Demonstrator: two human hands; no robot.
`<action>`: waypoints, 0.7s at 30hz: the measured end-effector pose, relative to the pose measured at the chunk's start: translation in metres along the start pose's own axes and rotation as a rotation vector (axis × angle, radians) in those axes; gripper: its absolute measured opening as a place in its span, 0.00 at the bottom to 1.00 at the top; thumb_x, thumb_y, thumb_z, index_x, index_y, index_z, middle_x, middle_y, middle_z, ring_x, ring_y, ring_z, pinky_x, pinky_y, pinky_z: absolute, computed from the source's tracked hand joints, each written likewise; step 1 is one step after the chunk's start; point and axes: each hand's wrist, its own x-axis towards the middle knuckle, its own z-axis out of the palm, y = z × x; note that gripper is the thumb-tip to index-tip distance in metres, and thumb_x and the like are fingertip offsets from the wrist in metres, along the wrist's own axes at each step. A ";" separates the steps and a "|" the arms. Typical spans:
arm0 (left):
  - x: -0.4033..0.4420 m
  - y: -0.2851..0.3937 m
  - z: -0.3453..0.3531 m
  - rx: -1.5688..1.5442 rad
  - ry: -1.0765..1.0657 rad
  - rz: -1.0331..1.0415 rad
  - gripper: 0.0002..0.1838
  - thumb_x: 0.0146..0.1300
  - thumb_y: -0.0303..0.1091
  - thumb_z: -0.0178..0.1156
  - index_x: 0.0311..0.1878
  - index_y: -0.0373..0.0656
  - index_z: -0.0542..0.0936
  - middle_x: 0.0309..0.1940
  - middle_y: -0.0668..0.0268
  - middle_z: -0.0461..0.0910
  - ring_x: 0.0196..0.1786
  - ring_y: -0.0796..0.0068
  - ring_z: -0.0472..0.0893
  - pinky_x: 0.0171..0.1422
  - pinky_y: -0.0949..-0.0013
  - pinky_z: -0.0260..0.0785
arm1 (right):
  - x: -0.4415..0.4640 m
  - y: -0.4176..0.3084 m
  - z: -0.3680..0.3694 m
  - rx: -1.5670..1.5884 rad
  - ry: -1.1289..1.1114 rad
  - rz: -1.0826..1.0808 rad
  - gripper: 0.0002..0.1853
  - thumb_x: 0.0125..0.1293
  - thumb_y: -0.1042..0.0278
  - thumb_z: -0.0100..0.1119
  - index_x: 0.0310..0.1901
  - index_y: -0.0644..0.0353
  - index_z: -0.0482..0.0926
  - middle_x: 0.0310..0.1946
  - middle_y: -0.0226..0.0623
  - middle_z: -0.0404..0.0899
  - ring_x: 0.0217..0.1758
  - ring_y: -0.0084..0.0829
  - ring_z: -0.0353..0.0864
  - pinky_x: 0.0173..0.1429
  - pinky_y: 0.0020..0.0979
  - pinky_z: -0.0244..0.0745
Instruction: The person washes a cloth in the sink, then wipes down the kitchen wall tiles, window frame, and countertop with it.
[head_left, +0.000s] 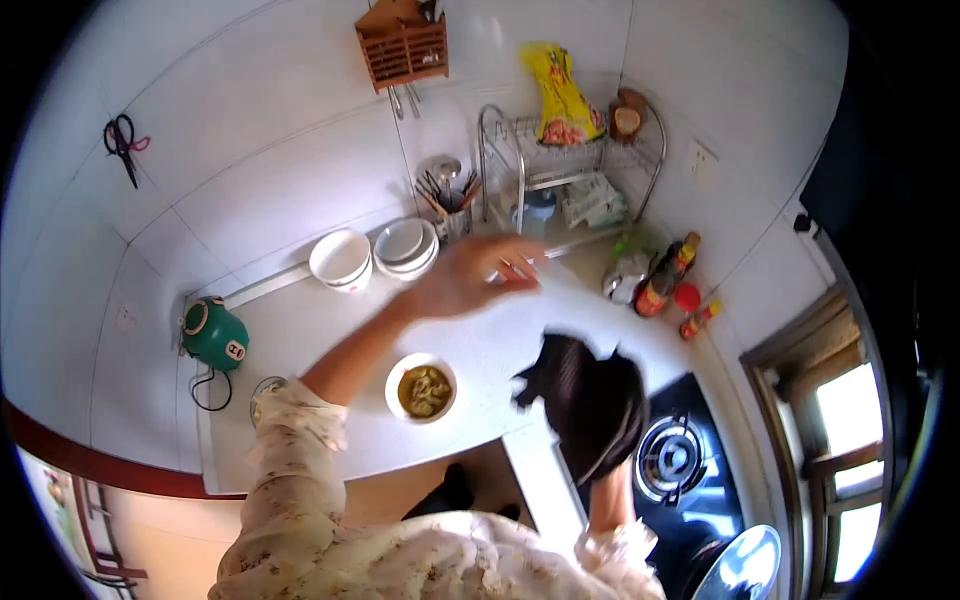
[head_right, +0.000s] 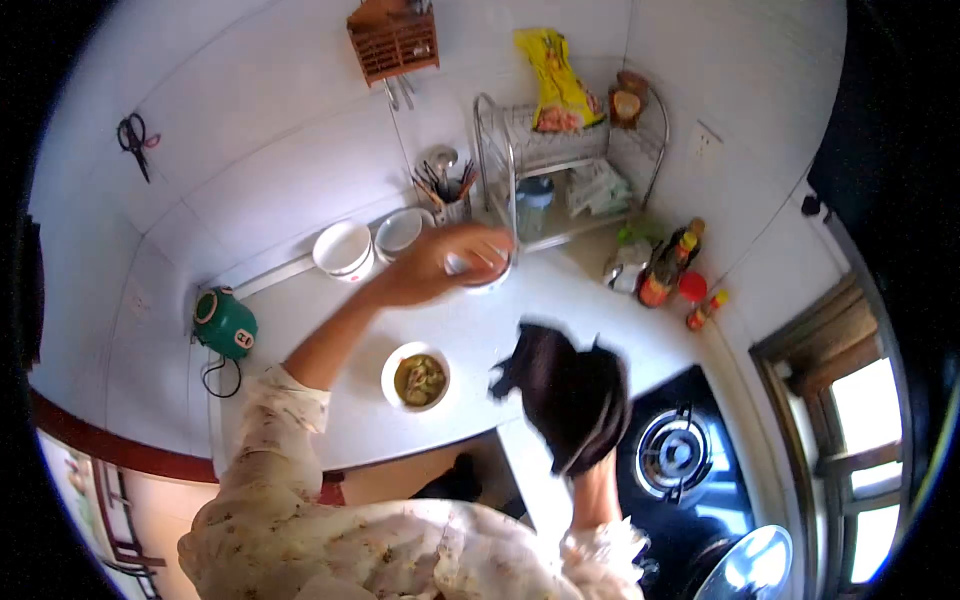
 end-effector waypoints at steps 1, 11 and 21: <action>-0.012 -0.002 -0.021 -0.027 0.059 0.007 0.21 0.58 0.31 0.63 0.55 0.40 0.72 0.45 0.61 0.79 0.44 0.73 0.81 0.49 0.70 0.75 | 0.006 0.004 0.009 -0.012 -0.014 -0.003 0.26 0.64 0.51 0.45 0.59 0.58 0.63 0.53 0.42 0.69 0.57 0.40 0.67 0.62 0.42 0.62; -0.091 -0.045 -0.219 0.244 0.514 -0.225 0.22 0.61 0.25 0.57 0.60 0.40 0.69 0.53 0.60 0.73 0.48 0.71 0.78 0.54 0.71 0.71 | 0.110 0.028 0.089 -0.318 -0.064 -0.319 0.21 0.62 0.58 0.48 0.55 0.59 0.68 0.49 0.44 0.72 0.54 0.43 0.69 0.59 0.42 0.64; -0.019 -0.072 -0.338 1.412 0.715 -0.129 0.36 0.55 0.39 0.64 0.66 0.43 0.61 0.60 0.56 0.63 0.63 0.59 0.65 0.63 0.53 0.59 | 0.320 0.002 0.162 -1.304 -0.193 -1.203 0.17 0.61 0.64 0.50 0.50 0.60 0.72 0.45 0.45 0.74 0.50 0.45 0.71 0.56 0.42 0.66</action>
